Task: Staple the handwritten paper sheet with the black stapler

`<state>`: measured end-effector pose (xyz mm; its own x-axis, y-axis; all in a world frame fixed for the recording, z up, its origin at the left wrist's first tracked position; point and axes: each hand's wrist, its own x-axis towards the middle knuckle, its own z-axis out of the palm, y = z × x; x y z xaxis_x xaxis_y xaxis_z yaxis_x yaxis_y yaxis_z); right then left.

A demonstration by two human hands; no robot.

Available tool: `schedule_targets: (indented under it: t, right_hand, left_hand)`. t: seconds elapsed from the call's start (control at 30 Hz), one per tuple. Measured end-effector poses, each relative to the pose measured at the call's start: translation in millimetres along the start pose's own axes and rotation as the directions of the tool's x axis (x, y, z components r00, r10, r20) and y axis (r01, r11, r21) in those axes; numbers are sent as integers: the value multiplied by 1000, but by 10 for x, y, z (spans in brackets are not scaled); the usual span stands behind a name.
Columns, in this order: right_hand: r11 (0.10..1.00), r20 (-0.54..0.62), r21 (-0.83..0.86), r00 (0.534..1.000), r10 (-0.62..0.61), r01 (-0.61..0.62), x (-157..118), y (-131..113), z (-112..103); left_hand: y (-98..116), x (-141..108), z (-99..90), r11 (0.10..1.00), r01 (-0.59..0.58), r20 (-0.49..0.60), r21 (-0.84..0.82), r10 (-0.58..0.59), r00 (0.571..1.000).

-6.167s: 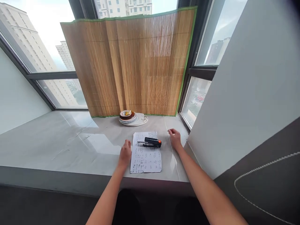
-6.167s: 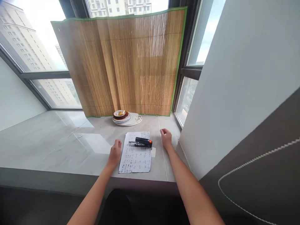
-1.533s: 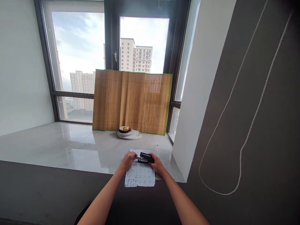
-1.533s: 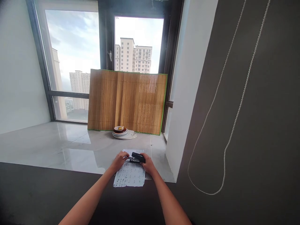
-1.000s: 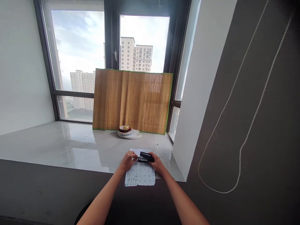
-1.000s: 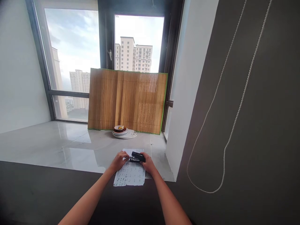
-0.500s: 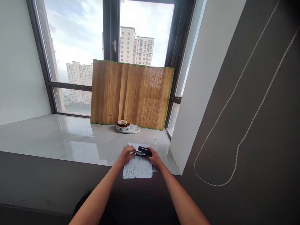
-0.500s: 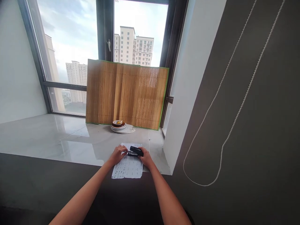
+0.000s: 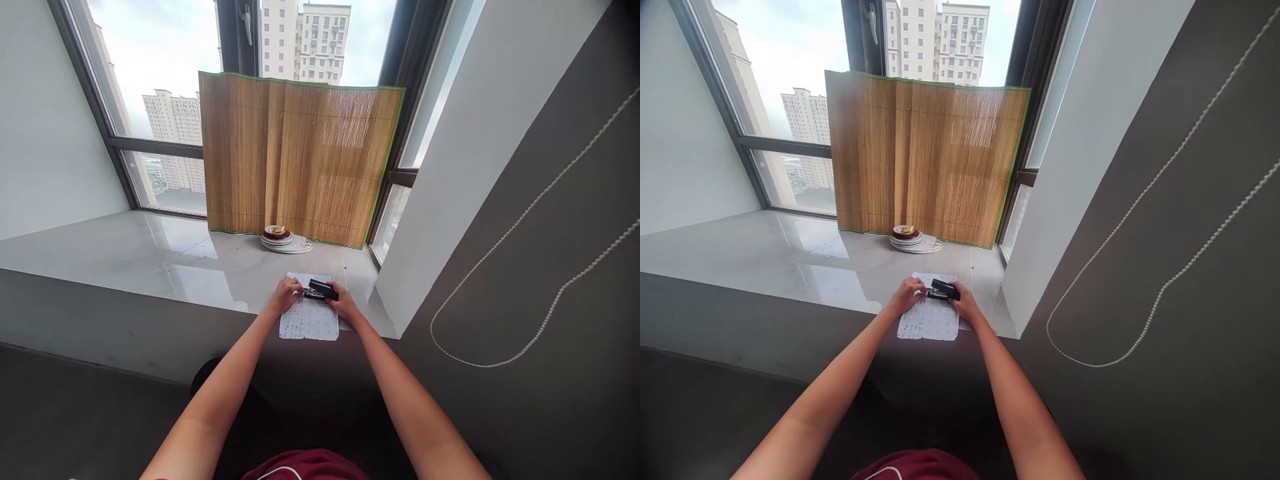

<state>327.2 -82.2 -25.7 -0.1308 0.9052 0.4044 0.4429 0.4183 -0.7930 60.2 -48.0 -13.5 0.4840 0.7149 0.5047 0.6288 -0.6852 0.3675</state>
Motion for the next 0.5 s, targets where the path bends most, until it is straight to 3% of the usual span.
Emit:
schedule_targets:
  t: [0.5]
  right_hand:
    - [1000, 6, -23, 1000, -12, 12, -8, 20, -8]
  left_hand:
    - [-69, 19, 38, 996, 41, -75, -76, -47, 996]
